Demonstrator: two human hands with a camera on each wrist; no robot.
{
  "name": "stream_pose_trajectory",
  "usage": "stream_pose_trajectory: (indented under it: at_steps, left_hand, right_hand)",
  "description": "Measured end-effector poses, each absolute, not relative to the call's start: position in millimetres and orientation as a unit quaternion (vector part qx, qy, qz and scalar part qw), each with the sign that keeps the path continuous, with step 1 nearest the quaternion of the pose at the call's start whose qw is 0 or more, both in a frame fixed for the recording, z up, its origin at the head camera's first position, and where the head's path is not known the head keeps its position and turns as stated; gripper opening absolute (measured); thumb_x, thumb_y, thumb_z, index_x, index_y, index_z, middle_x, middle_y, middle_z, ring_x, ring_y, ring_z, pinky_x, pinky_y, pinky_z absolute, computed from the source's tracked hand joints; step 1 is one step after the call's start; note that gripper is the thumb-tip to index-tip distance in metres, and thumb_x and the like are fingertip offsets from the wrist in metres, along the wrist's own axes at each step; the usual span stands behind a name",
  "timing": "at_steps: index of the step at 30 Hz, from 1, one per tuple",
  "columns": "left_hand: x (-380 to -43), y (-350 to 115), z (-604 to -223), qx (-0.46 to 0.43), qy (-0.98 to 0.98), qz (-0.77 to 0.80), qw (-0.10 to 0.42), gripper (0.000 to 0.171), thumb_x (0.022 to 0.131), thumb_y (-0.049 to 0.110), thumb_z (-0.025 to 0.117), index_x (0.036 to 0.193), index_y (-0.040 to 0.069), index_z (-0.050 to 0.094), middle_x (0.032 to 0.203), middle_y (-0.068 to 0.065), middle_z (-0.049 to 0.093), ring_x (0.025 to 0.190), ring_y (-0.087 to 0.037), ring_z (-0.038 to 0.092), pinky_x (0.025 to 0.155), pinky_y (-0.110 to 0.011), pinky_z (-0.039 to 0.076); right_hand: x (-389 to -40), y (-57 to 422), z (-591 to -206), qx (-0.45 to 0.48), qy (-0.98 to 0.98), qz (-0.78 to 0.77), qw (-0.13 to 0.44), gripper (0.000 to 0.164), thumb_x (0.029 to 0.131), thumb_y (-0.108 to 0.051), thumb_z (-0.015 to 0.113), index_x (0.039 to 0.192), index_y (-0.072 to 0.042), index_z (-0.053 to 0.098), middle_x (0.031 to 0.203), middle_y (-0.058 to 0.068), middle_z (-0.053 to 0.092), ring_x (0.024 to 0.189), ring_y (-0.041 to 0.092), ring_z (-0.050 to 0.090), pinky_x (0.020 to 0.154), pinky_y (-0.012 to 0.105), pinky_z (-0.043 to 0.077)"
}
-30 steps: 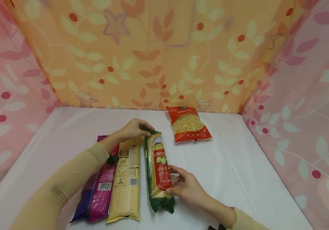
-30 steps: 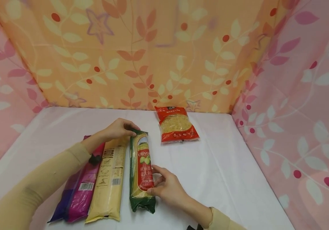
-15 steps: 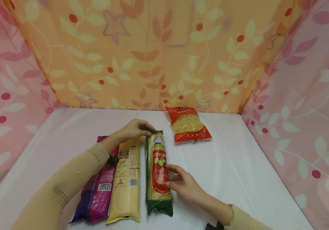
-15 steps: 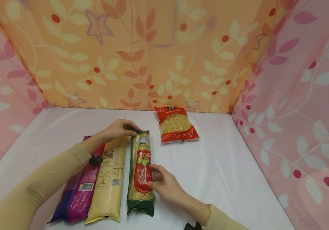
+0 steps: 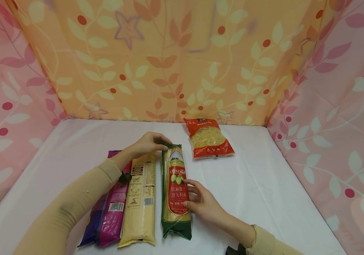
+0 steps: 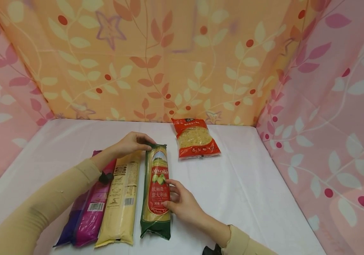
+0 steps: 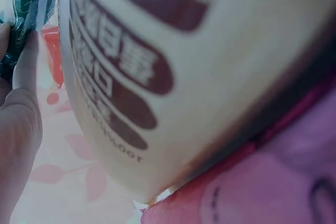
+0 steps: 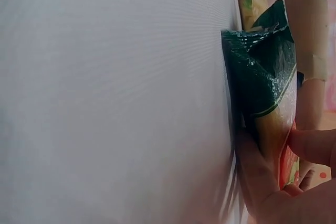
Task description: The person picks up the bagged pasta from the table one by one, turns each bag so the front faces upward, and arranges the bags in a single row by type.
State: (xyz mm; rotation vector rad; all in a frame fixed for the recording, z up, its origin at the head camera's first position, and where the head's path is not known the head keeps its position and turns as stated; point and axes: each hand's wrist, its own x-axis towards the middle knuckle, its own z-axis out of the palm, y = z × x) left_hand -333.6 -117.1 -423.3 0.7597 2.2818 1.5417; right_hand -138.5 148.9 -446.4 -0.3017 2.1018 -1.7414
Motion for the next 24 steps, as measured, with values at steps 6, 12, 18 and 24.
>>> stream_pose_trajectory:
  at_steps: [6, 12, 18, 24]
  left_hand:
    - [-334, -118, -422, 0.257, 0.790, 0.535, 0.154, 0.024, 0.097, 0.005, 0.073, 0.121, 0.004, 0.076, 0.118, -0.013, 0.074, 0.109, -0.025, 0.070, 0.095, -0.042, 0.057]
    - [-339, -116, -422, 0.261, 0.798, 0.522, 0.149, 0.026, 0.098, 0.007, 0.072, 0.123, 0.005, 0.075, 0.122, -0.014, 0.073, 0.113, -0.027, 0.069, 0.096, -0.043, 0.056]
    - [-349, -110, -418, 0.243, 0.803, 0.531, 0.123, 0.025, 0.099, 0.004, 0.070, 0.123, 0.004, 0.075, 0.125, -0.015, 0.071, 0.116, -0.031, 0.069, 0.098, -0.042, 0.057]
    - [-362, -106, -416, 0.222, 0.798, 0.550, 0.105, 0.025, 0.099, 0.000, 0.068, 0.123, -0.001, 0.073, 0.128, -0.020, 0.068, 0.123, -0.036, 0.066, 0.098, -0.044, 0.057]
  right_hand:
    - [-141, 148, -447, -0.110, 0.759, -0.615, 0.184, 0.067, 0.098, -0.004, 0.072, 0.156, 0.000, 0.040, 0.144, 0.029, 0.053, 0.115, 0.036, 0.068, 0.089, 0.043, 0.061]
    - [-145, 149, -446, -0.112, 0.776, -0.600, 0.160, 0.068, 0.095, -0.002, 0.073, 0.156, 0.003, 0.042, 0.142, 0.029, 0.056, 0.110, 0.033, 0.071, 0.086, 0.038, 0.062]
    - [-160, 149, -444, -0.095, 0.777, -0.605, 0.146, 0.067, 0.096, 0.000, 0.070, 0.157, -0.001, 0.042, 0.143, 0.026, 0.055, 0.109, 0.030, 0.070, 0.086, 0.040, 0.062]
    - [-179, 145, -444, -0.087, 0.780, -0.606, 0.129, 0.067, 0.096, 0.001, 0.070, 0.157, -0.002, 0.043, 0.143, 0.026, 0.056, 0.107, 0.029, 0.070, 0.087, 0.040, 0.061]
